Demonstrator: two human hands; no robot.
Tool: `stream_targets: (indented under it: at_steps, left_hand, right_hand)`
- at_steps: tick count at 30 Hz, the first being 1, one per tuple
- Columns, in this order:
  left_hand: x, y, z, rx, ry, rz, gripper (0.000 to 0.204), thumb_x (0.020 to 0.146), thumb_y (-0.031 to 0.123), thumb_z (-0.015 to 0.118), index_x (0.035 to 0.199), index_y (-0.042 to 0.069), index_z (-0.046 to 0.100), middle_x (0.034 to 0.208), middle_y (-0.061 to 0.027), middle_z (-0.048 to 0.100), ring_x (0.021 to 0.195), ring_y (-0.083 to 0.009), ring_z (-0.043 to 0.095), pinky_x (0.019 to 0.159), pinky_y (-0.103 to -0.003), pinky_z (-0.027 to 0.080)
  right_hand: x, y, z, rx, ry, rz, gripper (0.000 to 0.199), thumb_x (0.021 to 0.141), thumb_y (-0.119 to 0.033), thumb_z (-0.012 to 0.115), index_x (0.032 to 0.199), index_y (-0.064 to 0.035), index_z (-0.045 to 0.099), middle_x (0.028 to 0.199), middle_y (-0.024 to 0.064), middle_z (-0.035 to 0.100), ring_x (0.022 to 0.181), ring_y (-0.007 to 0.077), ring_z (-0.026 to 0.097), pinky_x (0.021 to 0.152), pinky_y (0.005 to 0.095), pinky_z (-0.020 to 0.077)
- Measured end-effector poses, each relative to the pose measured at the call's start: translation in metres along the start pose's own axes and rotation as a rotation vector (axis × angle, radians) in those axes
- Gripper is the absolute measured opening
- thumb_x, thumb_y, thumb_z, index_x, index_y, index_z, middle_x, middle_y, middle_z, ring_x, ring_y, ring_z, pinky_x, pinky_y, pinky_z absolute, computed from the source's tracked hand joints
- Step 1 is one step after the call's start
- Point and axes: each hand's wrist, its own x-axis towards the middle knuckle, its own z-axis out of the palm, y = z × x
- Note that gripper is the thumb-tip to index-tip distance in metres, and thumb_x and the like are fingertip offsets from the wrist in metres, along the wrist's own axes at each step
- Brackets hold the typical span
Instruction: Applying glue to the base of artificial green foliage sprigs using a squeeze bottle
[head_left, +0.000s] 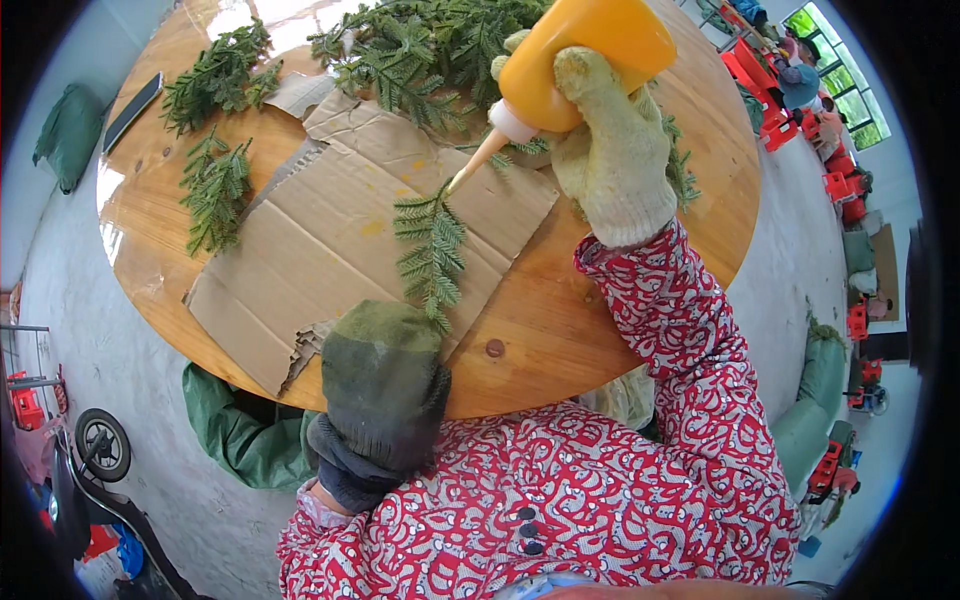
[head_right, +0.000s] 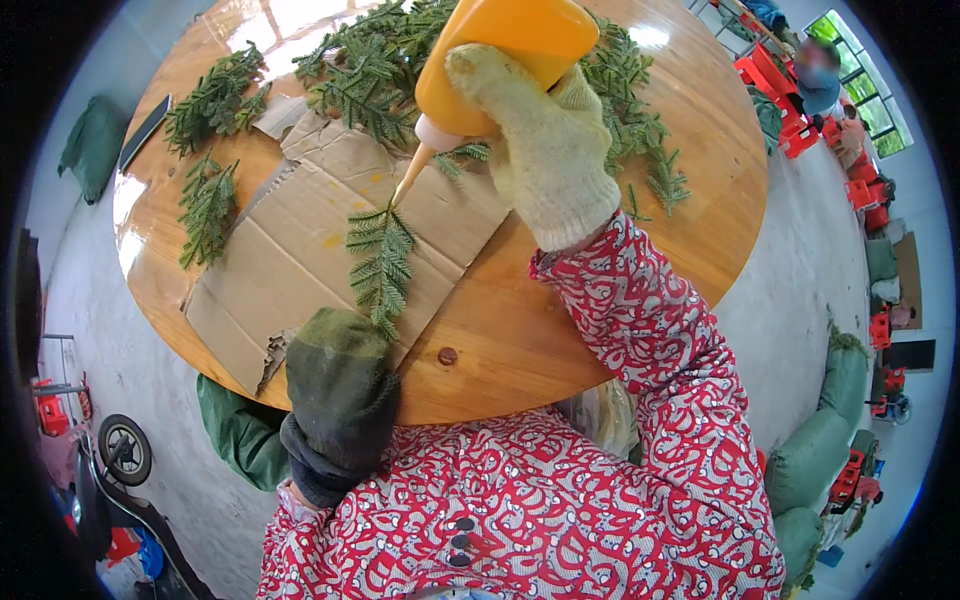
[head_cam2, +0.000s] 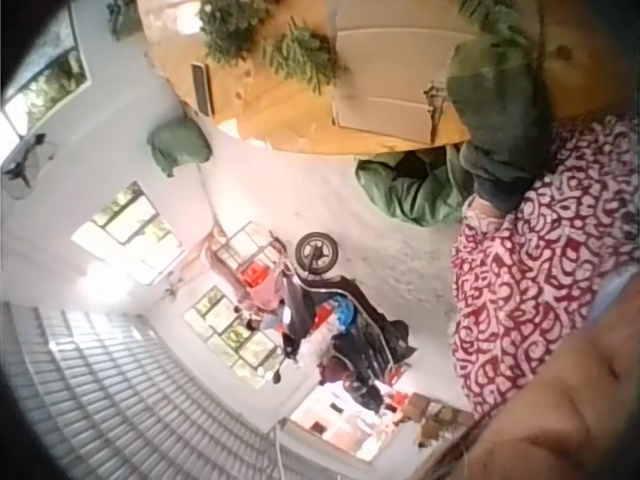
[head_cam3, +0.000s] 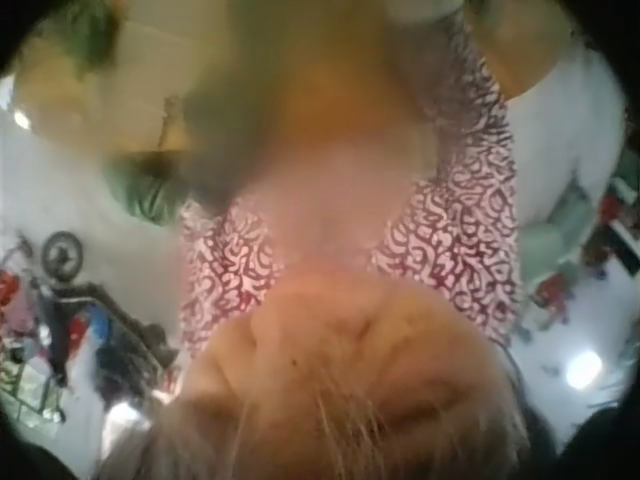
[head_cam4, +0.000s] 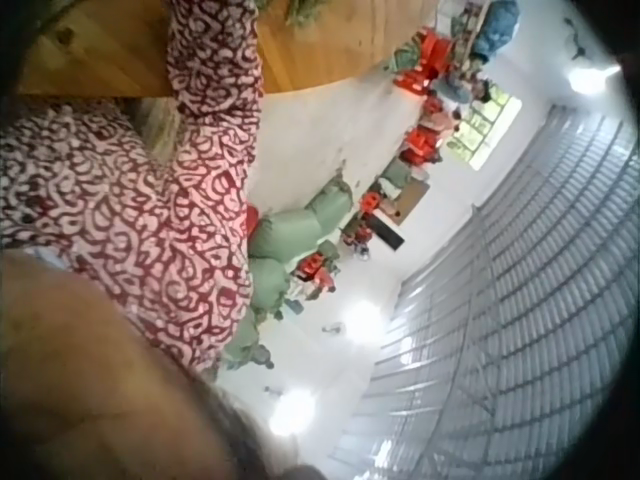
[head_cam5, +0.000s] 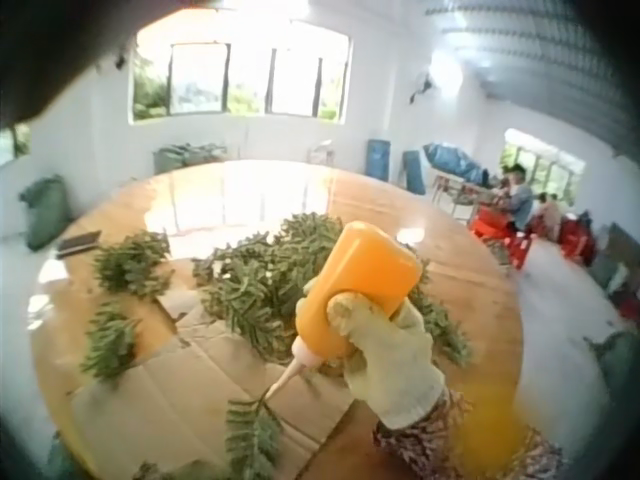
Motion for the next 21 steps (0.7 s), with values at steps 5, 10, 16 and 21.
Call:
stream_targets:
  at_steps: [5, 10, 16, 21]
  left_hand:
    - [0.006, -0.001, 0.000, -0.032, 0.040, -0.007, 0.036, 0.069, 0.008, 0.071, 0.104, 0.003, 0.065, 0.111, -0.0171, 0.061, 0.108, -0.0399, 0.056, 0.092, -0.049, 0.044]
    - [0.017, 0.003, 0.000, 0.123, 0.041, -0.054, 0.028, 0.076, 0.012, 0.068, 0.101, 0.005, 0.059, 0.096, -0.0156, 0.059, 0.089, -0.0358, 0.056, 0.078, -0.046, 0.044]
    - [0.032, -0.005, -0.005, 0.255, -0.084, 0.045, 0.014, 0.079, 0.008, 0.059, 0.092, 0.007, 0.056, 0.082, -0.0122, 0.056, 0.078, -0.0330, 0.056, 0.071, -0.045, 0.043]
    - [0.033, -0.035, -0.007, 0.273, -0.024, 0.059, 0.012, 0.079, 0.005, 0.058, 0.090, 0.007, 0.059, 0.081, -0.0131, 0.058, 0.078, -0.0341, 0.057, 0.072, -0.046, 0.044]
  right_hand:
    - [0.008, -0.004, -0.010, 0.169, 0.035, 0.071, 0.029, 0.093, -0.013, 0.063, 0.118, -0.0008, 0.055, 0.105, 0.0107, 0.064, 0.090, 0.0237, 0.068, 0.070, 0.0432, 0.0625]
    - [0.023, -0.002, -0.035, 0.340, -0.014, 0.176, 0.039, 0.097, -0.026, 0.061, 0.122, 0.0003, 0.049, 0.104, 0.0172, 0.064, 0.092, 0.0319, 0.068, 0.071, 0.0454, 0.0627]
    - [0.039, 0.001, -0.065, 0.546, -0.028, 0.253, 0.052, 0.096, -0.038, 0.061, 0.126, 0.0016, 0.043, 0.105, 0.0245, 0.063, 0.093, 0.0379, 0.068, 0.073, 0.0476, 0.0623]
    - [0.052, 0.001, -0.073, 0.594, 0.073, 0.199, 0.058, 0.094, -0.041, 0.063, 0.127, 0.0008, 0.042, 0.104, 0.0263, 0.063, 0.089, 0.0395, 0.068, 0.071, 0.0474, 0.0626]
